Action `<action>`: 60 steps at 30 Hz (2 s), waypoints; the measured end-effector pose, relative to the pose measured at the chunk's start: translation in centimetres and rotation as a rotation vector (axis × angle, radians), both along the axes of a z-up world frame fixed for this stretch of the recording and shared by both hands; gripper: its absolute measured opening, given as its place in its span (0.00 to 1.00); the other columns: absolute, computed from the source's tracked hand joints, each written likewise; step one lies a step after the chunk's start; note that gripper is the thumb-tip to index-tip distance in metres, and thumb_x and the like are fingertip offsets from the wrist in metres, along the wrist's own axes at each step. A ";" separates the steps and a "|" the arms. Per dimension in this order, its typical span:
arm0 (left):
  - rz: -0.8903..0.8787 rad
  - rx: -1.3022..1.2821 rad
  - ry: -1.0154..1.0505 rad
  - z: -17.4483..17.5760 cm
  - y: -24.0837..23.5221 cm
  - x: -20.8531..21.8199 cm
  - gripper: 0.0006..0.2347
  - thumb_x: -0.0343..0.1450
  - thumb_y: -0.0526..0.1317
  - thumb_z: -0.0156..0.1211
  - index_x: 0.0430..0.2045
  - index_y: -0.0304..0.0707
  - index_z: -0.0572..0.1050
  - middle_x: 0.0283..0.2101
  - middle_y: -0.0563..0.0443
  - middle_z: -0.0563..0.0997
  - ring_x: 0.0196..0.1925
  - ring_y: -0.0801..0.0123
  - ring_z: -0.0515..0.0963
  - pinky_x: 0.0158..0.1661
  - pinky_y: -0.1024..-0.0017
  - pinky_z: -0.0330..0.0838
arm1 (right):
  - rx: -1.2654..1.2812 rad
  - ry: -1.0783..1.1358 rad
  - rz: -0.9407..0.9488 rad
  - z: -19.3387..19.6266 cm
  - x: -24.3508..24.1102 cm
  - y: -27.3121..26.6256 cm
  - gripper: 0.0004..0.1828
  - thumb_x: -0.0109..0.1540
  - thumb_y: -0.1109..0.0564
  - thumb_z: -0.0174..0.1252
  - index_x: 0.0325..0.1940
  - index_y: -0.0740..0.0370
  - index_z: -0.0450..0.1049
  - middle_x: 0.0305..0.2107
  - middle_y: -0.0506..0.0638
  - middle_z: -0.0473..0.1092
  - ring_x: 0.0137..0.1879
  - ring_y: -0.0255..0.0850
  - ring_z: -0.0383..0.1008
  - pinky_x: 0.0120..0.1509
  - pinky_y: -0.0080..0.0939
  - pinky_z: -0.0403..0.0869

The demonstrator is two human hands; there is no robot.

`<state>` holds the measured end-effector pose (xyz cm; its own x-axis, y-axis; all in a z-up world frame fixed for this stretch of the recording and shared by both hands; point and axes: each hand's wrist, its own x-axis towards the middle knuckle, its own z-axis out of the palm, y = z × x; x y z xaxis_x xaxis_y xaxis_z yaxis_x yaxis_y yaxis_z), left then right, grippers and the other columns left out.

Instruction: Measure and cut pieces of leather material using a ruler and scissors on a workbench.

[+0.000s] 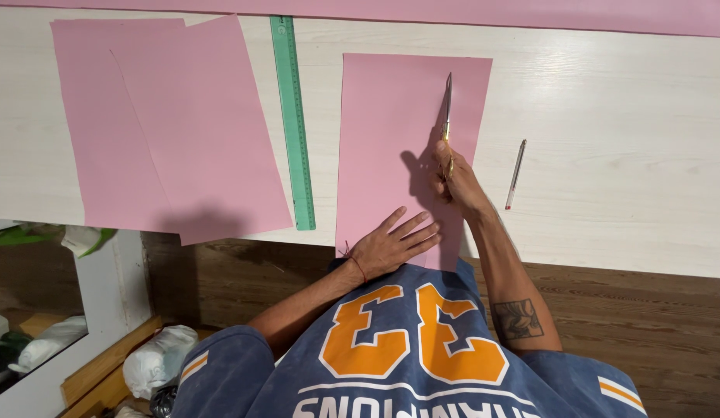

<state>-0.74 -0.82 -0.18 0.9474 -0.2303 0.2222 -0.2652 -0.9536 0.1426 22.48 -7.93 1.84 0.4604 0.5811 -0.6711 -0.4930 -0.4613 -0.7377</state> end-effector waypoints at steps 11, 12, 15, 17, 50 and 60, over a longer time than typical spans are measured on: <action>-0.005 0.009 -0.018 0.1 0.2 0.2 0.28 0.74 0.34 0.48 0.74 0.54 0.59 0.79 0.55 0.57 0.81 0.56 0.54 0.77 0.45 0.51 | 0.003 -0.026 0.009 0.1 1.6 1.4 0.32 0.69 0.20 0.45 0.43 0.50 0.62 0.13 0.45 0.60 0.15 0.34 0.55 0.18 0.34 0.54; -0.006 0.014 -0.018 0.2 0.3 0.2 0.29 0.73 0.34 0.49 0.74 0.54 0.59 0.80 0.54 0.57 0.82 0.56 0.54 0.77 0.45 0.51 | 0.000 -0.027 -0.003 0.2 1.8 1.7 0.32 0.69 0.20 0.46 0.43 0.50 0.62 0.13 0.44 0.60 0.15 0.33 0.55 0.18 0.34 0.54; 0.000 0.013 -0.026 -0.2 0.1 0.2 0.31 0.71 0.34 0.51 0.75 0.54 0.58 0.80 0.54 0.56 0.82 0.56 0.54 0.77 0.45 0.51 | 0.024 -0.024 -0.029 0.5 2.2 2.4 0.31 0.69 0.21 0.47 0.42 0.50 0.62 0.12 0.44 0.58 0.14 0.33 0.54 0.18 0.34 0.53; -0.002 0.004 -0.022 -0.2 0.1 0.2 0.31 0.72 0.34 0.50 0.75 0.54 0.58 0.80 0.54 0.56 0.82 0.56 0.54 0.77 0.45 0.51 | 0.020 -0.029 -0.014 0.4 2.8 2.7 0.32 0.69 0.20 0.46 0.42 0.50 0.62 0.12 0.44 0.59 0.15 0.33 0.54 0.18 0.33 0.53; 0.228 -0.026 0.149 5.1 3.1 13.4 0.36 0.70 0.68 0.53 0.70 0.49 0.64 0.73 0.50 0.66 0.79 0.58 0.58 0.76 0.39 0.43 | -0.150 -0.652 -0.302 3.7 6.4 -21.5 0.18 0.79 0.46 0.52 0.64 0.60 0.61 0.18 0.53 0.69 0.21 0.43 0.70 0.24 0.33 0.63; 0.716 -1.165 -0.306 7.4 4.6 16.9 0.20 0.66 0.38 0.77 0.51 0.44 0.77 0.50 0.50 0.85 0.50 0.56 0.86 0.60 0.59 0.80 | -0.329 -1.026 -0.216 0.4 7.4 -24.3 0.09 0.82 0.54 0.54 0.60 0.62 0.70 0.24 0.54 0.74 0.25 0.43 0.74 0.31 0.38 0.73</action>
<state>16.15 3.76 7.25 0.6596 0.7332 0.1652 0.0583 -0.2691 0.9613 29.92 -32.22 2.24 0.9585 0.2844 -0.0181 0.1910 -0.6883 -0.6998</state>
